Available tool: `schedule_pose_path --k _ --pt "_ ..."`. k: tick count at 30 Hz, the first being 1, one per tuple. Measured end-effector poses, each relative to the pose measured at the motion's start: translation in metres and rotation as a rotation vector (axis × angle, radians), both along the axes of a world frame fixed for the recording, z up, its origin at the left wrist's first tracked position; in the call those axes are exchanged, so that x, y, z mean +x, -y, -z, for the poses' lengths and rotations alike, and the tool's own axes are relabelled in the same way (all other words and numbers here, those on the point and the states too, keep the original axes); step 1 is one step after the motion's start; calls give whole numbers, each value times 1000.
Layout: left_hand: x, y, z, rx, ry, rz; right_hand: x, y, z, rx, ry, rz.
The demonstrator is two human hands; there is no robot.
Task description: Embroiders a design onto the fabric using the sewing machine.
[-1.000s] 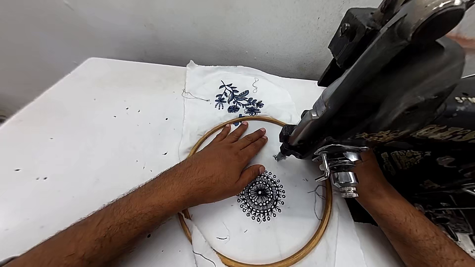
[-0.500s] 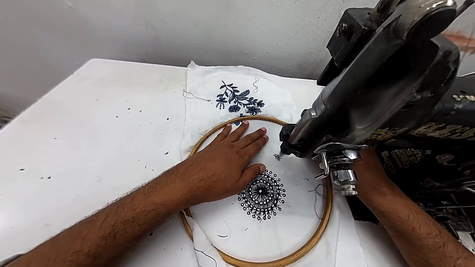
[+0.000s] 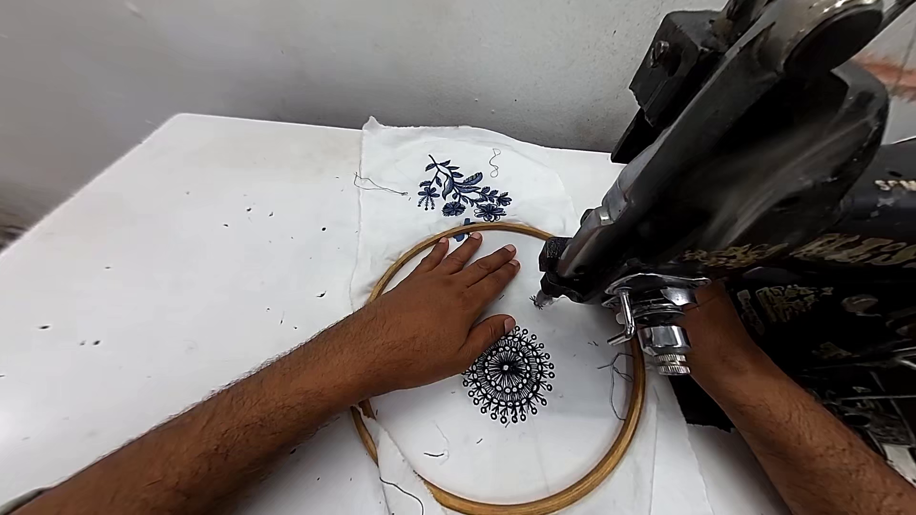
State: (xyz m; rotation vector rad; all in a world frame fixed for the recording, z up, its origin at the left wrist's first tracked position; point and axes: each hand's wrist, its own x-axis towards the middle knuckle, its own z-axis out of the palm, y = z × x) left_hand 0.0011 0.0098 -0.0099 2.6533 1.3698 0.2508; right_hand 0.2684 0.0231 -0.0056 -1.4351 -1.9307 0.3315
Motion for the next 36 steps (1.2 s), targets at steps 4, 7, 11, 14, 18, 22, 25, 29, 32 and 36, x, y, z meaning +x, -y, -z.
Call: schedule_pose_path --k 4,7,11,14,18,22,25,29,32,36 --pt "0 0 0 -8 -2 -3 -1 0 -1 -5 -13 15" --pt "0 0 -1 -9 -7 -3 -1 0 -2 1 11 13" --pt "0 -1 -1 -11 -1 -4 1 -2 3 -11 -33 -1" --pt "-1 -2 0 -7 -1 -1 1 0 5 4 -26 -5" --pt "-3 -3 1 6 1 0 0 1 4 -4 -36 4" --pt "-1 -1 0 2 1 -4 -1 1 0 -32 -68 -13" --pt "0 0 0 0 -4 0 1 -1 1 -3 -67 -41" --pt "1 0 0 4 5 -3 1 -1 2 6 -52 -18" --pt "1 -1 2 7 10 -13 -1 -1 1 -34 -57 8" --pt "3 -2 2 6 16 -16 1 -4 2 -12 -49 -12"
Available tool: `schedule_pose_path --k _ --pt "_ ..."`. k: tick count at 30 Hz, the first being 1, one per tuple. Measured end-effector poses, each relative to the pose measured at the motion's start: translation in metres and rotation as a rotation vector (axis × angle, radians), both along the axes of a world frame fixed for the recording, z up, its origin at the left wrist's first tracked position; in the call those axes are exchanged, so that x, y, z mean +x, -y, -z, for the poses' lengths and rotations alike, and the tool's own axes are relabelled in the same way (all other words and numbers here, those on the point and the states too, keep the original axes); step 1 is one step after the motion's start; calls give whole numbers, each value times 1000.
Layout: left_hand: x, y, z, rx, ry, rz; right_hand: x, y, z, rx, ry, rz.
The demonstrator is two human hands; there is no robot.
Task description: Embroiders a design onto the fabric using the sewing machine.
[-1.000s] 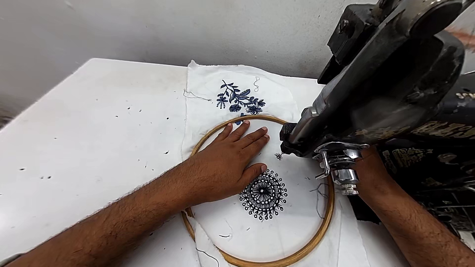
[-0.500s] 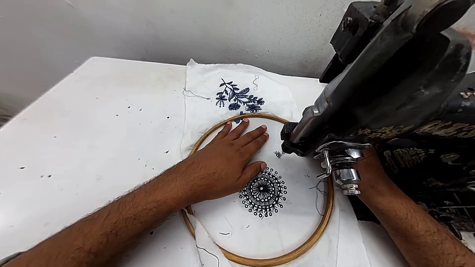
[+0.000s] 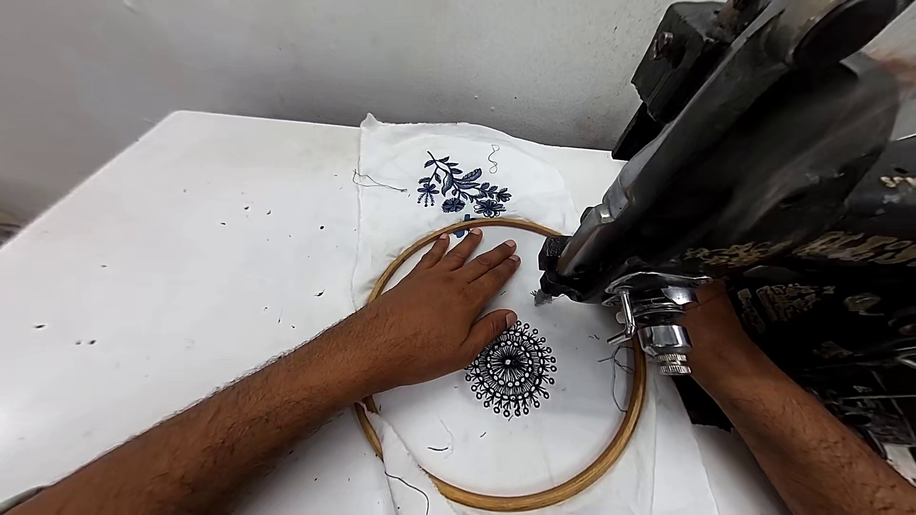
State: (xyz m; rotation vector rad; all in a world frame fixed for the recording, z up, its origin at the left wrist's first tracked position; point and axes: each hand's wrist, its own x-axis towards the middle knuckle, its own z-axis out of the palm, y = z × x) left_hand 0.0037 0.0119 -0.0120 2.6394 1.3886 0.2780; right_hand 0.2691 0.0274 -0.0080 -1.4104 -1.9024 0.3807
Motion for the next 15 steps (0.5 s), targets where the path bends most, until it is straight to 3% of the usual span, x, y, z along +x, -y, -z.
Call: schedule_pose_path --k 15 --pt "-2 0 -2 -12 -10 4 -5 3 0 -11 -27 39"
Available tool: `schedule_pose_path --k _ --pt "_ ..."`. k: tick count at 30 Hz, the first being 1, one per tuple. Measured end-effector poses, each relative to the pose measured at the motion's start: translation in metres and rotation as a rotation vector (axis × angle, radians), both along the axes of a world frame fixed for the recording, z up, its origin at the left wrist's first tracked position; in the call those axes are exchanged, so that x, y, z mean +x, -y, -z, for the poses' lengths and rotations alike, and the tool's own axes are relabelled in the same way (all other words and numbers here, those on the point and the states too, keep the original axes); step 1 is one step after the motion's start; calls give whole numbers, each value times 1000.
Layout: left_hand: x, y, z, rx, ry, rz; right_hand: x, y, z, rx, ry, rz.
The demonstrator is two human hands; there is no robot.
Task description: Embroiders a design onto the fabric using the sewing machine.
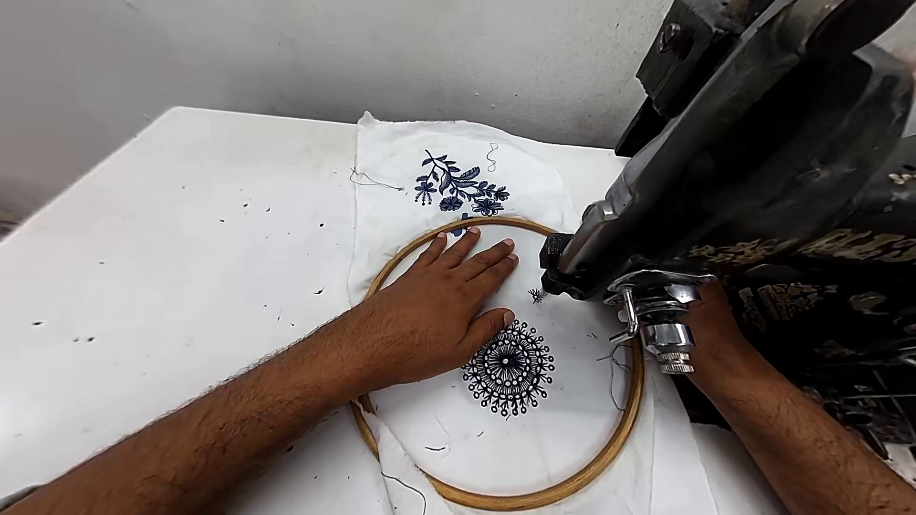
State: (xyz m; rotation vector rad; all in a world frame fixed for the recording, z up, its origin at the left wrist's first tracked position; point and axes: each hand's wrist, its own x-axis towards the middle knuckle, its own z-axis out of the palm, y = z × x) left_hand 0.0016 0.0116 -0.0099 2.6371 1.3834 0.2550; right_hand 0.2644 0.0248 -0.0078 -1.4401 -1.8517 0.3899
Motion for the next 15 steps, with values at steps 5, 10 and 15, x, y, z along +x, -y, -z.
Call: schedule_pose_path --k 5,10,15 --pt "0 -1 1 0 -2 -8 -1 -1 -1 14 55 10" --pt "1 2 0 12 -14 -1 1 1 -3 -25 -10 -17" --pt "-1 2 -2 -8 -26 -4 4 1 3 37 -34 -66"
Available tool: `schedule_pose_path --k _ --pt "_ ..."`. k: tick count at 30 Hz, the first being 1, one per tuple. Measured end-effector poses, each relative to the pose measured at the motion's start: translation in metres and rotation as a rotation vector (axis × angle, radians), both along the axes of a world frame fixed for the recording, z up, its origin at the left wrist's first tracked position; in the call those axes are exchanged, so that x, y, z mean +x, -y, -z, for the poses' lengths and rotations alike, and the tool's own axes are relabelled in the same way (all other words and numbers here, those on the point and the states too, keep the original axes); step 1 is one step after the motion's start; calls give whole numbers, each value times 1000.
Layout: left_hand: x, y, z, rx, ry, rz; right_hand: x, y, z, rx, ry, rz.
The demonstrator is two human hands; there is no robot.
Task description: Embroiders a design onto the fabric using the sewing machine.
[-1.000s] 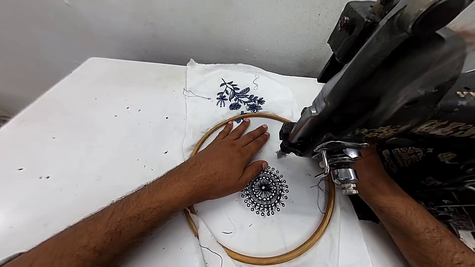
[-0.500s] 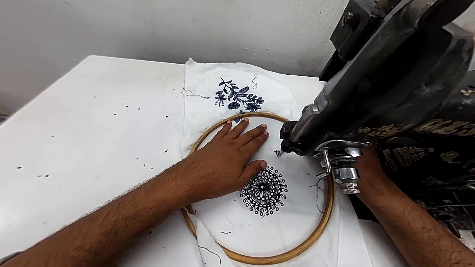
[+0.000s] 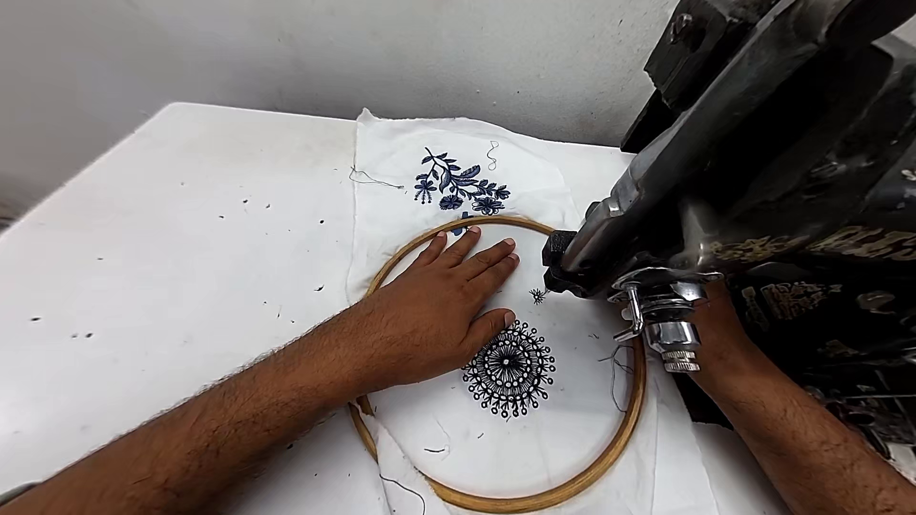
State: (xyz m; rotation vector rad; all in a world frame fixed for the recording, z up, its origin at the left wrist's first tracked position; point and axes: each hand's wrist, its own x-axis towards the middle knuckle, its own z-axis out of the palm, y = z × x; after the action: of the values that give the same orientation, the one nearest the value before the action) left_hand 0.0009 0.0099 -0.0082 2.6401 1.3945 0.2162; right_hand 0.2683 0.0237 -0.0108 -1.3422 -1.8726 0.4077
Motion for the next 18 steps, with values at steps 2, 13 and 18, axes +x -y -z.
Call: schedule_pose_path --k 2,13,18 --pt "-1 -1 0 5 15 -2 0 0 1 22 23 -2" --pt "2 2 0 -1 3 6 3 1 -3 -18 50 15" --pt "2 2 0 3 1 6 2 -1 -2 10 62 17"
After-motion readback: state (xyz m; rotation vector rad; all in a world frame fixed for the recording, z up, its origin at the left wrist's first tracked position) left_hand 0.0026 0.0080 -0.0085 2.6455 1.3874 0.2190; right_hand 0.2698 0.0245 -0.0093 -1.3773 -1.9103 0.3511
